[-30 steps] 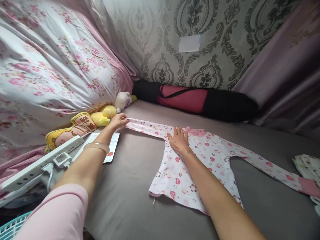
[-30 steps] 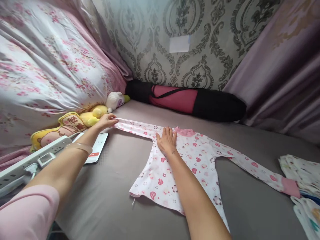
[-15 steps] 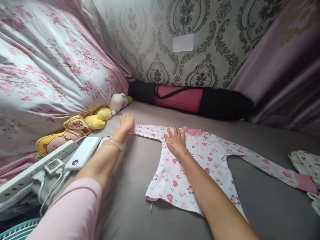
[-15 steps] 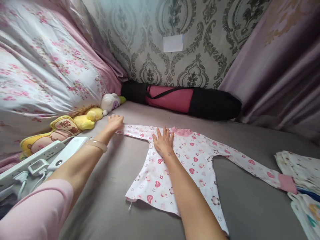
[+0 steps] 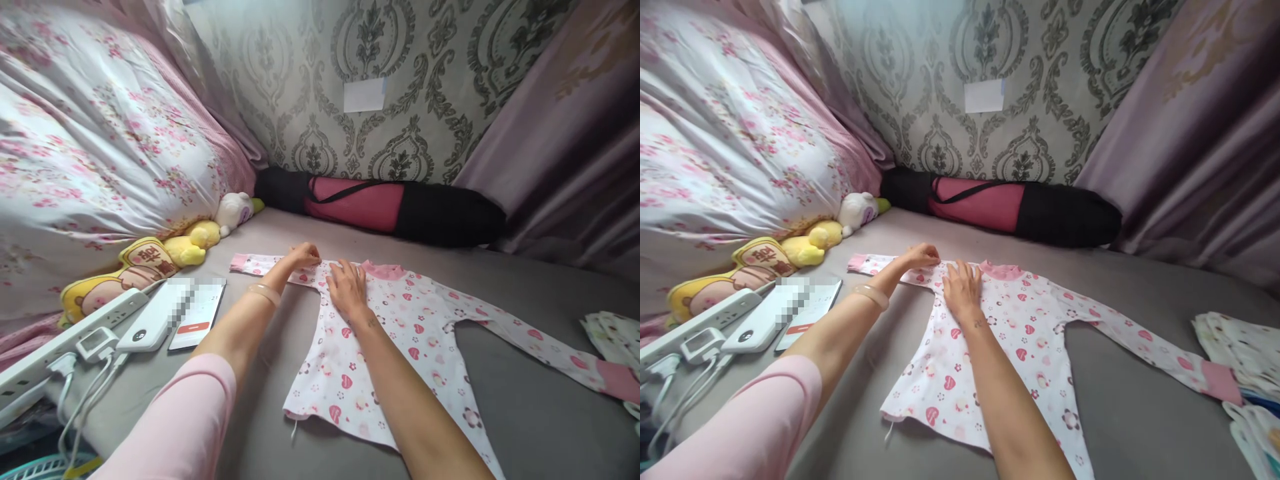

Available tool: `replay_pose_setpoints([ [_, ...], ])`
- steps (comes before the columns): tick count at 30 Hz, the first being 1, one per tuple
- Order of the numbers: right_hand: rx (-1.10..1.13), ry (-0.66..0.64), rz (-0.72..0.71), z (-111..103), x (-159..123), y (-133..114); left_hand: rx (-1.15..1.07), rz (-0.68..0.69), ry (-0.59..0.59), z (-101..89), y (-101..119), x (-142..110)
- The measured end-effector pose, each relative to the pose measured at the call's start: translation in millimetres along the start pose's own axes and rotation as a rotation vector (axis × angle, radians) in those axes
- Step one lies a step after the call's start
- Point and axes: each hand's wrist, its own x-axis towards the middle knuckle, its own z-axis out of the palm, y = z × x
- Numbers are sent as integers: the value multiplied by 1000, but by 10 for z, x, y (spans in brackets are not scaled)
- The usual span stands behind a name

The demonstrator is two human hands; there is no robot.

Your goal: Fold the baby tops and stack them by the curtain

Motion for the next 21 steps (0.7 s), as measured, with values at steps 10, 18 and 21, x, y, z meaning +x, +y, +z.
replay_pose_setpoints([
  [10,54,-271,-76,74,-9,-131,117,22,158,218,-7,120],
  [18,39,-319,-7,-17,-14,-211,149,65,233,355,-2,83],
  [21,62,-315,3,-8,0,-199,125,64,272,414,-46,83],
])
